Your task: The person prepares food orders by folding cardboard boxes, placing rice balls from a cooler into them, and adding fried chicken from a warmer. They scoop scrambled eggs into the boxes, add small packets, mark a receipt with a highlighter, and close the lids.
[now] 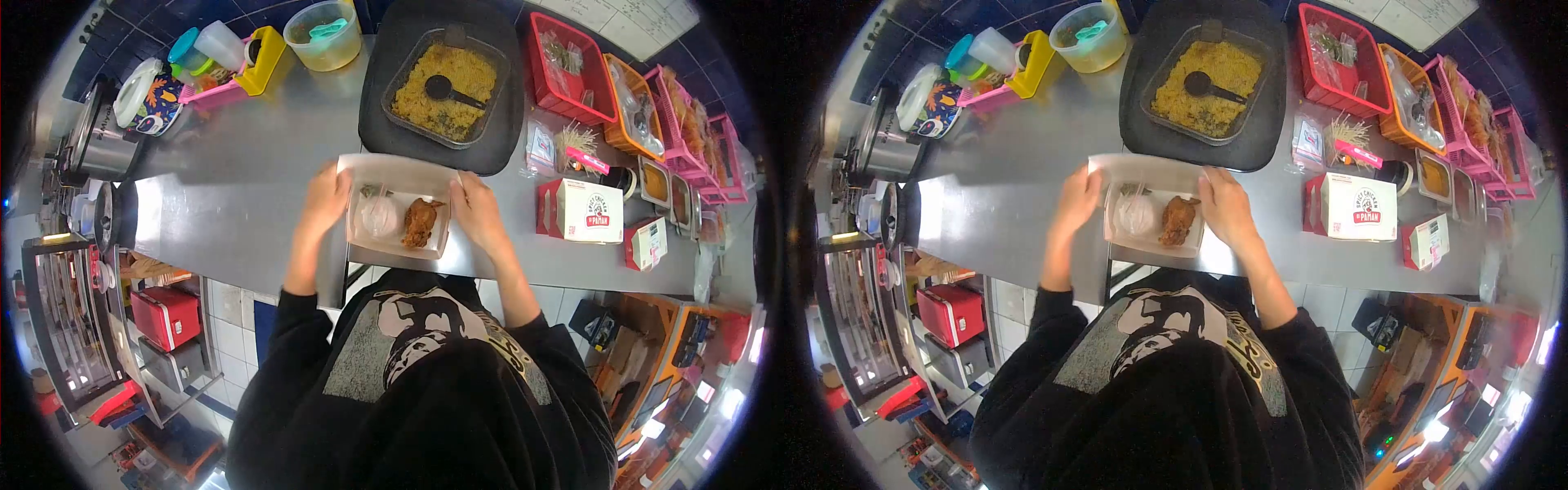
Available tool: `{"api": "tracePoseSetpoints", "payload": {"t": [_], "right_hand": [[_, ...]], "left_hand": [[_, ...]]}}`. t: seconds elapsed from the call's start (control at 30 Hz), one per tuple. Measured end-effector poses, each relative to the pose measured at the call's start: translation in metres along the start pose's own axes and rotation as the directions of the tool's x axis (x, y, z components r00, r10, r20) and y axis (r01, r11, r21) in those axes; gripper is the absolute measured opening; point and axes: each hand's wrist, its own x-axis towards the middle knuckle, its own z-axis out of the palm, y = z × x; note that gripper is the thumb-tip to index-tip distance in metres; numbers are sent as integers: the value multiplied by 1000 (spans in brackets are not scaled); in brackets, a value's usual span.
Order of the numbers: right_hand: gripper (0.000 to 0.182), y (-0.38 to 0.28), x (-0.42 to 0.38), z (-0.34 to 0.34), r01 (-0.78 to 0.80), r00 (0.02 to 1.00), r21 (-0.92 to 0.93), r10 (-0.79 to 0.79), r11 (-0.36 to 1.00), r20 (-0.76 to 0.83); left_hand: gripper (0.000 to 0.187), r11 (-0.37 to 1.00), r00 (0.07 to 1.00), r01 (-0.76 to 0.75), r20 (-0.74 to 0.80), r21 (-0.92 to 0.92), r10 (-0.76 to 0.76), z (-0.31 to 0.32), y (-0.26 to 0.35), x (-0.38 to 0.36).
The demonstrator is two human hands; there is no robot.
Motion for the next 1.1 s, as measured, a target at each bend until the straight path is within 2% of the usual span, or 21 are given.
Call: {"api": "tracePoseSetpoints", "payload": {"t": [0.03,0.07,0.1,0.13,0.2,0.27,0.33,0.43,0.47,0.53,0.63,0.73,0.8,0.83,0.87,0.93,0.97,1.0,1.03,1.07,1.1], "right_hand": [[34,5,-7,-4,45,998,34,-46,998,39],[35,9,-14,-5,89,992,68,-95,994,78],[40,21,-25,5,241,970,-12,-240,971,22],[43,29,-38,18,168,986,108,-167,980,-21],[48,23,-57,42,24,997,351,2,936,-71],[52,12,-61,33,-234,972,594,180,770,150],[47,13,-55,28,-168,985,681,90,713,148],[50,20,-56,18,-264,948,780,3,567,319],[50,28,-57,18,-279,934,798,-44,534,355],[50,49,-58,25,-205,936,718,-81,666,342],[47,58,-65,45,-58,963,394,-53,917,265],[44,46,-71,48,-220,945,383,99,897,312],[44,35,-66,41,-379,895,511,165,771,414],[46,33,-67,42,-274,933,405,139,872,333],[48,31,-66,43,-166,963,279,94,946,254],[54,12,-59,42,66,990,1,-65,998,128],[58,-7,-52,39,180,982,-139,-169,974,88],[62,-18,-45,39,282,959,-278,-277,918,59],[70,-7,-43,48,332,943,-386,-298,861,145],[74,-1,-45,51,356,933,-396,-297,846,205],[78,4,-44,52,385,918,-404,-299,830,260]], "left_hand": [[26,995,989,-79,130,58,71,-14,-5,-6],[28,982,974,-188,125,-25,190,-15,-11,-15],[31,950,946,-294,111,-108,305,-11,-19,-24],[34,901,907,-391,88,-187,412,-6,-24,-34],[40,928,951,-289,37,-235,306,8,-20,-49],[44,937,987,-117,68,-330,147,11,-15,-56],[45,882,980,138,189,-450,-57,1,-3,-61],[49,867,968,192,233,-459,-91,4,-3,-70],[50,892,976,123,218,-436,-29,7,-8,-75],[52,923,976,-18,193,-384,99,14,-24,-85],[57,810,912,128,388,-573,130,12,-38,-87],[55,612,795,243,516,-753,319,-6,-58,-68],[51,718,851,317,520,-620,73,3,-46,-59],[50,752,860,368,507,-546,-54,11,-36,-58],[48,866,937,231,342,-443,-75,29,-31,-58],[44,992,1000,12,-13,-127,-14,61,-25,-62],[47,976,998,43,52,-215,-32,58,-26,-64],[50,989,1000,-20,8,-149,21,59,-30,-63],[53,994,997,-78,-31,-82,76,61,-35,-62],[57,991,989,-131,-65,-11,130,62,-40,-65],[65,965,974,-226,33,130,223,54,-36,-64]]}}
